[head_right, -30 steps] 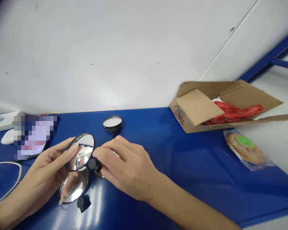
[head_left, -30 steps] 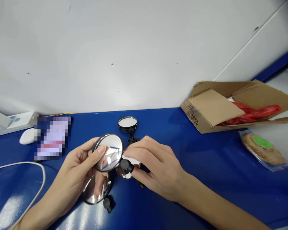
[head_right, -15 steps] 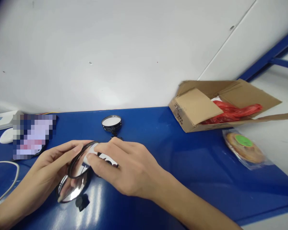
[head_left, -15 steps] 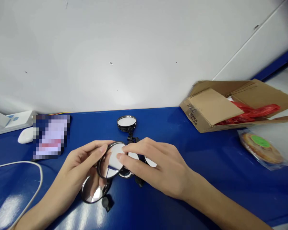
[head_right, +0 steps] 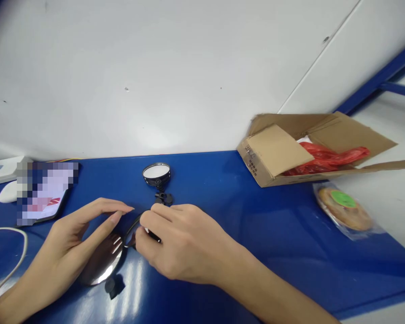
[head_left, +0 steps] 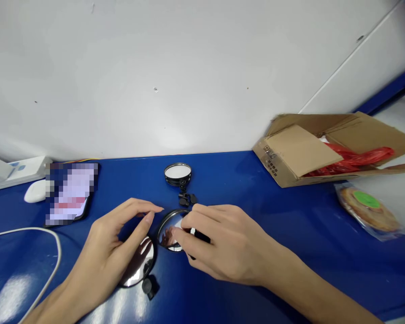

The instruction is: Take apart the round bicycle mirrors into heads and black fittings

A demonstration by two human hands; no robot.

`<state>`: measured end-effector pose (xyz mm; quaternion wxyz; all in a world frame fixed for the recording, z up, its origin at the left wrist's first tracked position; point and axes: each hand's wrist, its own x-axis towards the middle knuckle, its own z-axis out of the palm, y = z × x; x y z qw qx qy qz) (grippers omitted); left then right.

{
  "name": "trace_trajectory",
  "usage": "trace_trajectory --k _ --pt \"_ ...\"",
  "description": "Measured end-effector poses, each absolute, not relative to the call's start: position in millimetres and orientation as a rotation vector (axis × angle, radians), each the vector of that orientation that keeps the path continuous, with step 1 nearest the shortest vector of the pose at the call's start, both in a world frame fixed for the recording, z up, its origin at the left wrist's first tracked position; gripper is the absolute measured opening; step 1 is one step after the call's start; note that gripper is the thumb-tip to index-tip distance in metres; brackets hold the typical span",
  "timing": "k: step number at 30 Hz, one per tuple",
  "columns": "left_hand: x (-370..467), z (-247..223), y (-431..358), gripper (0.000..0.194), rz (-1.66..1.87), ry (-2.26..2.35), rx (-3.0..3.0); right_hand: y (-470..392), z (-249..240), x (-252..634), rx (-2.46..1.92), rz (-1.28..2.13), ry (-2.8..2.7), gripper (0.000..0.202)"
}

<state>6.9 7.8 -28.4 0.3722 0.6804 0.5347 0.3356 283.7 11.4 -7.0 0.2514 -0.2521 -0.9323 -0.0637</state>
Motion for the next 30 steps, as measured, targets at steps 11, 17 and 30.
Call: trace_trajectory --k 11,17,30 --pt "10 -30 8 0.031 0.723 1.239 1.830 13 -11 287 -0.750 0.020 -2.640 0.019" --pt "8 -33 8 0.031 0.705 1.215 1.817 13 -12 287 -0.785 0.084 -2.676 0.045" --pt "11 -27 9 0.034 0.691 1.235 1.729 35 -15 301 -1.189 0.023 -2.168 0.021"
